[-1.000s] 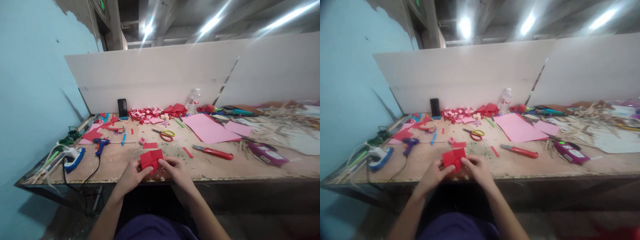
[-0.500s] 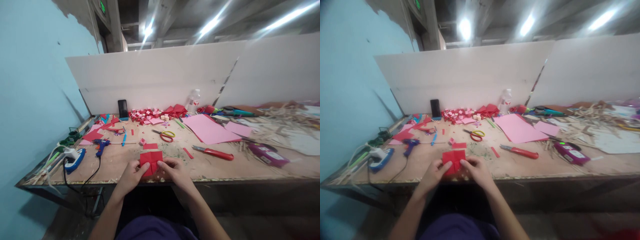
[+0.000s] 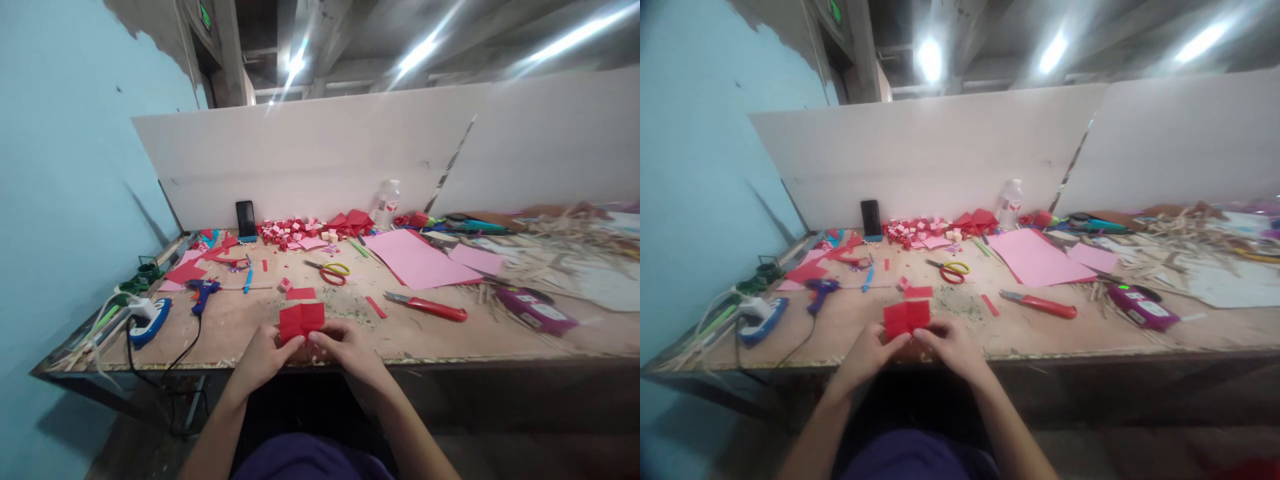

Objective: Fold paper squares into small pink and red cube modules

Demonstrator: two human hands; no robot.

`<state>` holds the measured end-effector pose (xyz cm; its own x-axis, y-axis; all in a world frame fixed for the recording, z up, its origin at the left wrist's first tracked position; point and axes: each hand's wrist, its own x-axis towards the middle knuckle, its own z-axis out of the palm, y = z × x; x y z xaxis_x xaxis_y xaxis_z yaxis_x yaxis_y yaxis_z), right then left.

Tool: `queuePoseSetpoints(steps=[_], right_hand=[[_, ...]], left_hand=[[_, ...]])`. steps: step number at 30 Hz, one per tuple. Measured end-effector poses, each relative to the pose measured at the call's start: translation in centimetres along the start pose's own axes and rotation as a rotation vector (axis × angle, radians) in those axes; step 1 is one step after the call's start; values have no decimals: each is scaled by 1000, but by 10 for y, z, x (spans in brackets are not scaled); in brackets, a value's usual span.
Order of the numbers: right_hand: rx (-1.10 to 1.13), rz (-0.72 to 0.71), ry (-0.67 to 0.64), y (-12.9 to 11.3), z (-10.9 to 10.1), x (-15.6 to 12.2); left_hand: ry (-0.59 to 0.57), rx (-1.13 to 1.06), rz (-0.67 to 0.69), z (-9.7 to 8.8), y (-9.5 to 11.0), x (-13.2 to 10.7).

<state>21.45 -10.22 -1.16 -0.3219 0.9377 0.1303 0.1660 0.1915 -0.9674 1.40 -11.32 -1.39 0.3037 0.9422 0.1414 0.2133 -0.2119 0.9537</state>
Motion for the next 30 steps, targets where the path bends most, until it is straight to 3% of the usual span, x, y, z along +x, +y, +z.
queuePoseSetpoints(steps=[3,14,27,30], right_hand=[[-25,-16,-49,0,1,-1],[1,25,8,2,2,-1],[0,-24,109,0,2,-4],[-15,-52,165,-1,1,-2]], left_hand=[[-32,-8,46,1,0,0],[-42,51,41,1,4,-2],[29,48,-68,3,-2,1],[73,50,-37,4,-3,3]])
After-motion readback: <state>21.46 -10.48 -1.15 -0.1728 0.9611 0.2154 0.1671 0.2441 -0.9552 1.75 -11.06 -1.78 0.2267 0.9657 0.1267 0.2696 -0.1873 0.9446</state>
